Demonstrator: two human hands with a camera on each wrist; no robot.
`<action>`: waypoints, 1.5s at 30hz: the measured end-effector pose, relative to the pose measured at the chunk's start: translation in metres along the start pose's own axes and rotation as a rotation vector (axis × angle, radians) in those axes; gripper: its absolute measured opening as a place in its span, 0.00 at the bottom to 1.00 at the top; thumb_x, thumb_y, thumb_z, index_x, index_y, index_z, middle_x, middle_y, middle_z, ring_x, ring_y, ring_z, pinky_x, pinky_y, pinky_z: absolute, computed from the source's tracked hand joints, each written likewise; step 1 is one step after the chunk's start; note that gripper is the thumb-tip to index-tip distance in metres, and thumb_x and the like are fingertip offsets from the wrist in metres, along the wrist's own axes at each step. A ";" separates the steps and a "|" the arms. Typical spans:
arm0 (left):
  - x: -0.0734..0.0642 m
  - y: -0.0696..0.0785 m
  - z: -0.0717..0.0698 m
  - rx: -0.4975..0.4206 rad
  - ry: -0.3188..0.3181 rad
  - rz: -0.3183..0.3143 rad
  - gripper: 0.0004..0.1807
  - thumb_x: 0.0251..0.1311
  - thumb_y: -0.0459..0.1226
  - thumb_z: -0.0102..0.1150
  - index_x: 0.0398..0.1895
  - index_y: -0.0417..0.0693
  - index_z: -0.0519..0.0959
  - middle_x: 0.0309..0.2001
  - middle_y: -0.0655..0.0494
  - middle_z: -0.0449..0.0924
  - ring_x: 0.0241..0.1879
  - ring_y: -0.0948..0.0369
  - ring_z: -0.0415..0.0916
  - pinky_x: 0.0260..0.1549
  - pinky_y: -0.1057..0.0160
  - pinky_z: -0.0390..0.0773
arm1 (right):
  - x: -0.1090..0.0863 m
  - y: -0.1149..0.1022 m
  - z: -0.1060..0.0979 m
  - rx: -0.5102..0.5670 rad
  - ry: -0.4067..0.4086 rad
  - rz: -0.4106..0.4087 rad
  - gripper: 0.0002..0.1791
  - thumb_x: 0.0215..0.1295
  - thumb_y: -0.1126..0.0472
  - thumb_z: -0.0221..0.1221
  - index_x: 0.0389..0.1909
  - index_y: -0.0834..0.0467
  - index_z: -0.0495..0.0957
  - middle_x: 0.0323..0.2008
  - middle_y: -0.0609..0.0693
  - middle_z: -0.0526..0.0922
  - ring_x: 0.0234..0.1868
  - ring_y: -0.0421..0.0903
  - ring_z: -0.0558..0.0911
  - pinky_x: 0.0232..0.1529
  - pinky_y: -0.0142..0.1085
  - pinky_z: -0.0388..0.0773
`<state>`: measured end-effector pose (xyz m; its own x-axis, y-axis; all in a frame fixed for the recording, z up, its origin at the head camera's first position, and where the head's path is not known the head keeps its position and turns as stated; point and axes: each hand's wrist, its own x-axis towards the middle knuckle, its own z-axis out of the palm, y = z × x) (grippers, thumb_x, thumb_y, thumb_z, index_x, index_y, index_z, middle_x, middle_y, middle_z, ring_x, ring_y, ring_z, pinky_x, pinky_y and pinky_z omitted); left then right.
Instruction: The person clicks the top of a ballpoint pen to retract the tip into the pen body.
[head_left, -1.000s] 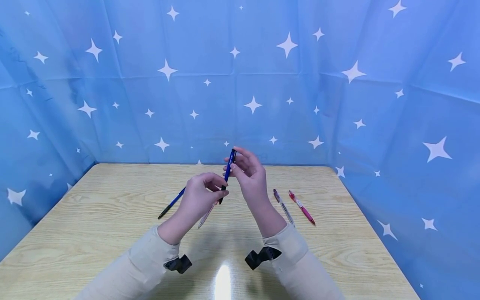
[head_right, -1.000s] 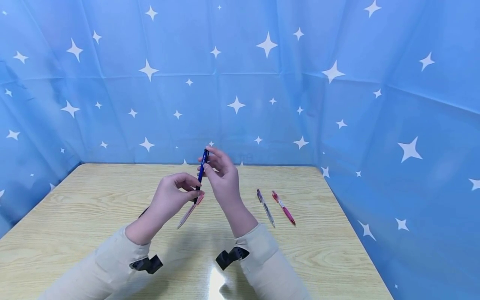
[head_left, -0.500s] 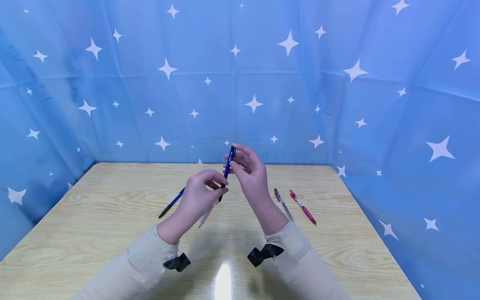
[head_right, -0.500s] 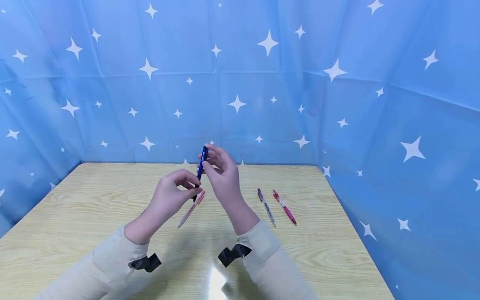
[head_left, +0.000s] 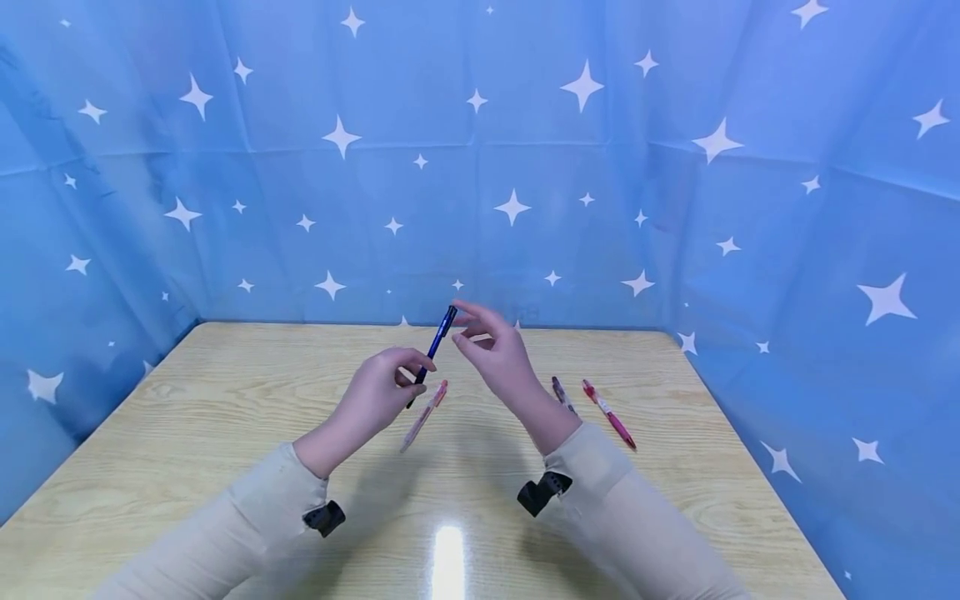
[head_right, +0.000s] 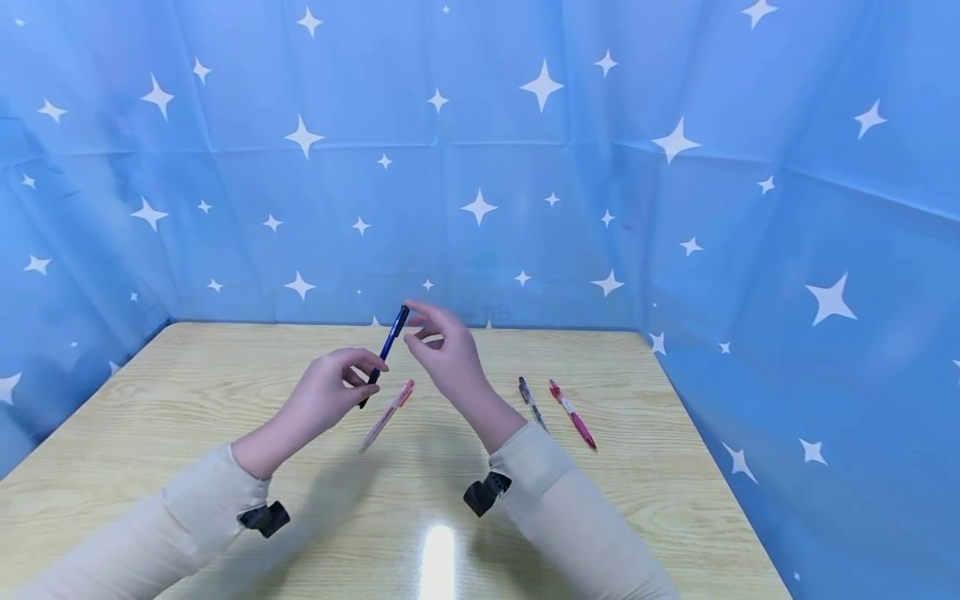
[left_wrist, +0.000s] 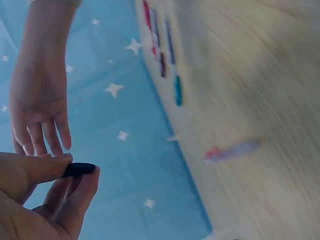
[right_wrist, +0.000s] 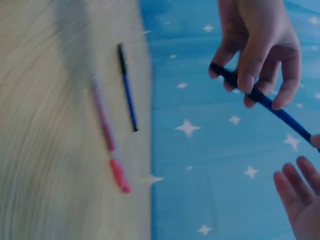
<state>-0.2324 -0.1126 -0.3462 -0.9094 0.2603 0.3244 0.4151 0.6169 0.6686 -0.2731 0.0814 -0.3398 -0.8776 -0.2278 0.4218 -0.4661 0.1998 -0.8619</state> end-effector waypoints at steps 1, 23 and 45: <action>0.000 -0.004 0.000 0.015 -0.007 -0.007 0.15 0.54 0.23 0.67 0.42 0.48 0.83 0.38 0.53 0.80 0.29 0.61 0.80 0.30 0.62 0.81 | 0.001 0.004 0.001 -0.031 -0.008 0.003 0.25 0.68 0.63 0.60 0.66 0.47 0.73 0.51 0.54 0.79 0.49 0.47 0.79 0.49 0.42 0.78; 0.001 -0.080 0.004 0.203 -0.175 -0.151 0.16 0.50 0.23 0.69 0.43 0.43 0.83 0.33 0.51 0.81 0.27 0.60 0.76 0.29 0.60 0.77 | -0.006 0.057 0.039 -0.674 -0.308 0.168 0.27 0.63 0.47 0.65 0.60 0.52 0.77 0.54 0.52 0.75 0.56 0.52 0.74 0.55 0.47 0.73; 0.001 -0.110 0.006 0.250 -0.357 -0.276 0.16 0.51 0.24 0.69 0.43 0.43 0.85 0.33 0.50 0.81 0.30 0.59 0.76 0.29 0.60 0.78 | -0.016 0.065 0.056 -0.804 -0.463 0.119 0.26 0.63 0.46 0.64 0.59 0.53 0.77 0.55 0.50 0.74 0.58 0.52 0.71 0.56 0.49 0.69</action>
<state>-0.2785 -0.1757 -0.4232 -0.9547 0.2727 -0.1195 0.1787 0.8459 0.5025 -0.2833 0.0449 -0.4177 -0.8731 -0.4859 0.0405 -0.4656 0.8061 -0.3654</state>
